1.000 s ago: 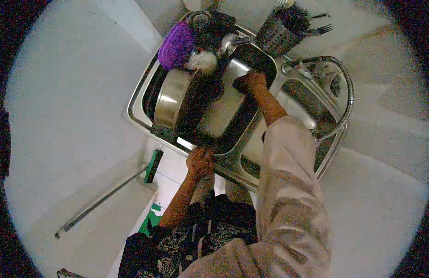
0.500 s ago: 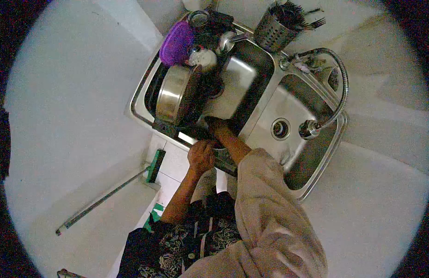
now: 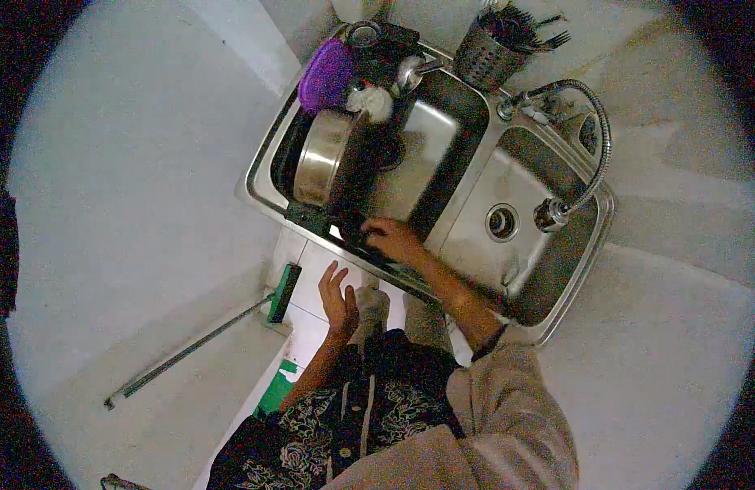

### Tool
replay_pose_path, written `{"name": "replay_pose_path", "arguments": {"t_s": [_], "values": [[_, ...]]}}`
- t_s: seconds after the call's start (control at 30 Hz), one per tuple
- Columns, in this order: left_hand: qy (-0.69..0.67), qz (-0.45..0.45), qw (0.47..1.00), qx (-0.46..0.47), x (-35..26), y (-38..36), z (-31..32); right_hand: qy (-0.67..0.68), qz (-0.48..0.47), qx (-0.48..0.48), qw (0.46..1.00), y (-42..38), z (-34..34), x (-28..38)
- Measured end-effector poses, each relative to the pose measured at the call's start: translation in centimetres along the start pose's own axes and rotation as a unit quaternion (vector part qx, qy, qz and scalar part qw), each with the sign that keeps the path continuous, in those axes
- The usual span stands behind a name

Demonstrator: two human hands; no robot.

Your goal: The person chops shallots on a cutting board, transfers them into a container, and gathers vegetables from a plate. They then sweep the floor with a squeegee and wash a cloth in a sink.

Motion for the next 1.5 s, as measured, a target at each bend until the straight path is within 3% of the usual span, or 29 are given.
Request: {"name": "replay_pose_path", "arguments": {"t_s": [0.03,0.13,0.17,0.43,0.57,0.63,0.73,0.87,0.93,1.07,1.2,1.33,1.43,1.5], "values": [[-0.018,-0.039,0.999,0.009,0.0,-0.1,-0.4,-0.023,-0.034,-0.053,0.998,-1.3,0.3,2.8],[-0.028,-0.051,0.998,-0.004,0.0,0.1,-0.8,-0.370,-0.022,-0.101,0.923,-2.3,3.2,6.5],[-0.033,-0.050,0.998,-0.008,0.1,0.1,-0.8,-0.382,-0.078,-0.147,0.909,-2.6,4.2,5.4],[-0.052,-0.054,0.996,-0.040,0.8,0.9,-1.7,-0.469,-0.005,-0.100,0.877,-11.0,0.8,1.9],[-0.042,-0.062,0.996,-0.058,2.1,0.8,-2.4,-0.471,0.061,-0.116,0.872,-16.1,-1.6,-3.6],[-0.034,-0.064,0.995,-0.069,2.7,0.6,-2.9,-0.432,0.035,-0.132,0.891,-18.9,-2.6,-6.7],[-0.035,-0.077,0.992,-0.094,4.1,0.1,-3.8,-0.438,0.169,-0.090,0.878,-21.5,-4.2,-8.6],[-0.068,-0.127,0.983,-0.115,5.2,-0.3,-5.4,-0.120,0.107,-0.143,0.977,-21.3,-6.2,-4.9],[-0.105,-0.161,0.973,-0.130,5.2,-0.4,-6.3,0.051,0.112,-0.131,0.984,-19.0,-4.6,0.5],[-0.123,-0.194,0.960,-0.162,5.6,-1.0,-7.9,-0.018,-0.070,-0.104,0.992,-11.2,1.0,11.8],[-0.103,-0.198,0.956,-0.190,8.0,-3.3,-9.6,-0.081,-0.163,-0.206,0.961,-2.7,6.7,19.5],[-0.081,-0.220,0.946,-0.225,8.8,-6.1,-12.0,-0.214,-0.148,-0.315,0.913,7.3,9.0,23.9],[-0.063,-0.243,0.934,-0.253,11.0,-9.4,-13.5,-0.312,-0.075,-0.368,0.873,14.2,10.7,20.7],[-0.053,-0.266,0.922,-0.276,12.2,-11.6,-14.2,-0.289,-0.038,-0.362,0.885,15.5,11.7,19.7]]}}
Point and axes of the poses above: each hand's wrist, its own y-axis towards the middle knuckle, its own z-axis out of the palm, x = y × z, the point moved 6 cm from there along y, towards the middle knuckle, and after that the axes turned 9 degrees about z, right-handed, at the moved point
